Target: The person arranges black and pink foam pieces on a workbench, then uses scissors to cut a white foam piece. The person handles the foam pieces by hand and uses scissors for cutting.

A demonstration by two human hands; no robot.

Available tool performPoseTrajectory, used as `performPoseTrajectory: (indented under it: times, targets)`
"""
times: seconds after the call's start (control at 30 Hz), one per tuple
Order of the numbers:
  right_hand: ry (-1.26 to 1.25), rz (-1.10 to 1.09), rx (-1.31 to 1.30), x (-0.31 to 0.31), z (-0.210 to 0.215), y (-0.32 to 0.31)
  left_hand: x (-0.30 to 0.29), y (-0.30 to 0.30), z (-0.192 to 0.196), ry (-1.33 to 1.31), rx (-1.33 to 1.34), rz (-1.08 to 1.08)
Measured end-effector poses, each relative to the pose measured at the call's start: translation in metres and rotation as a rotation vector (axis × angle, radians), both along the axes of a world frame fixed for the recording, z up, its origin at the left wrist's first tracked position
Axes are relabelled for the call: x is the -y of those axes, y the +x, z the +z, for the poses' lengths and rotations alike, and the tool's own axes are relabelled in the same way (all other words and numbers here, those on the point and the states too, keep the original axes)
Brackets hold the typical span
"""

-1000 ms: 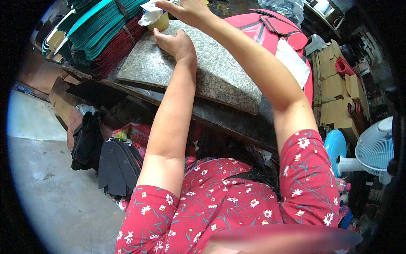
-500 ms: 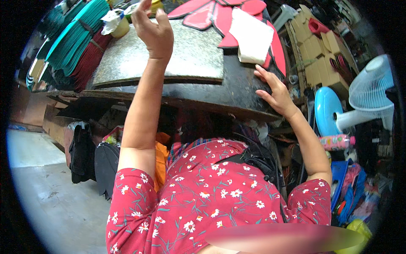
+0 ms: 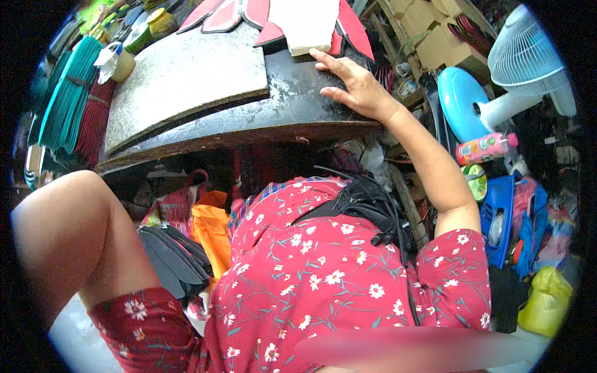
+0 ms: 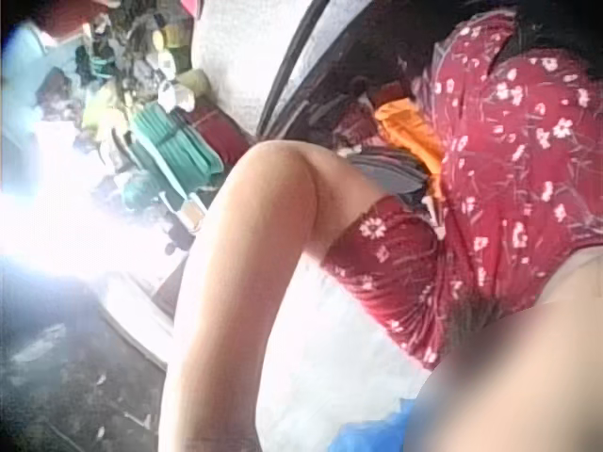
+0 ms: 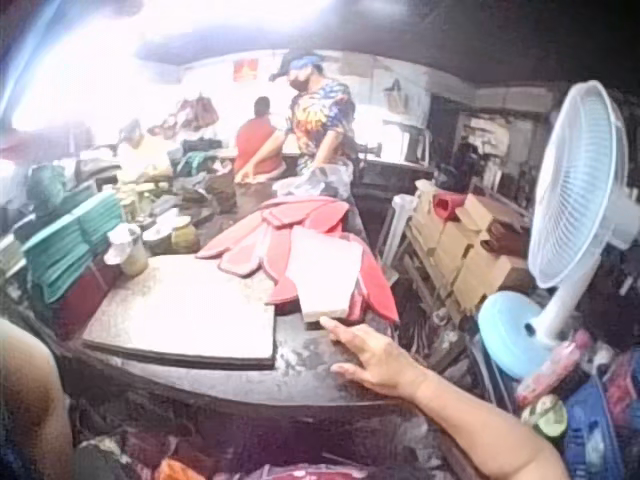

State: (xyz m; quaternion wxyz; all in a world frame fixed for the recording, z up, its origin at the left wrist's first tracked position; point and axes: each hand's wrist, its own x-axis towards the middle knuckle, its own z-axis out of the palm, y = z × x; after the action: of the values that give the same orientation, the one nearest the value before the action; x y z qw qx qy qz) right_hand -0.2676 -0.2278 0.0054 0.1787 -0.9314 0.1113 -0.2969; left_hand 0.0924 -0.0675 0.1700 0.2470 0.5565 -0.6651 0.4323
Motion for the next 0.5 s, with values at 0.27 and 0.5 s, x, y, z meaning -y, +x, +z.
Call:
performPoseTrajectory:
  times: [0.27, 0.5]
  targets:
    - [0.121, 0.014, -0.004, 0.008, -0.006, 0.0, -0.011, 0.002, -0.008, 0.019, 0.019, -0.019]
    - [0.155, -0.046, 0.002, 0.007, -0.007, 0.004, -0.013, -0.012, -0.006, 0.025, 0.047, -0.023]
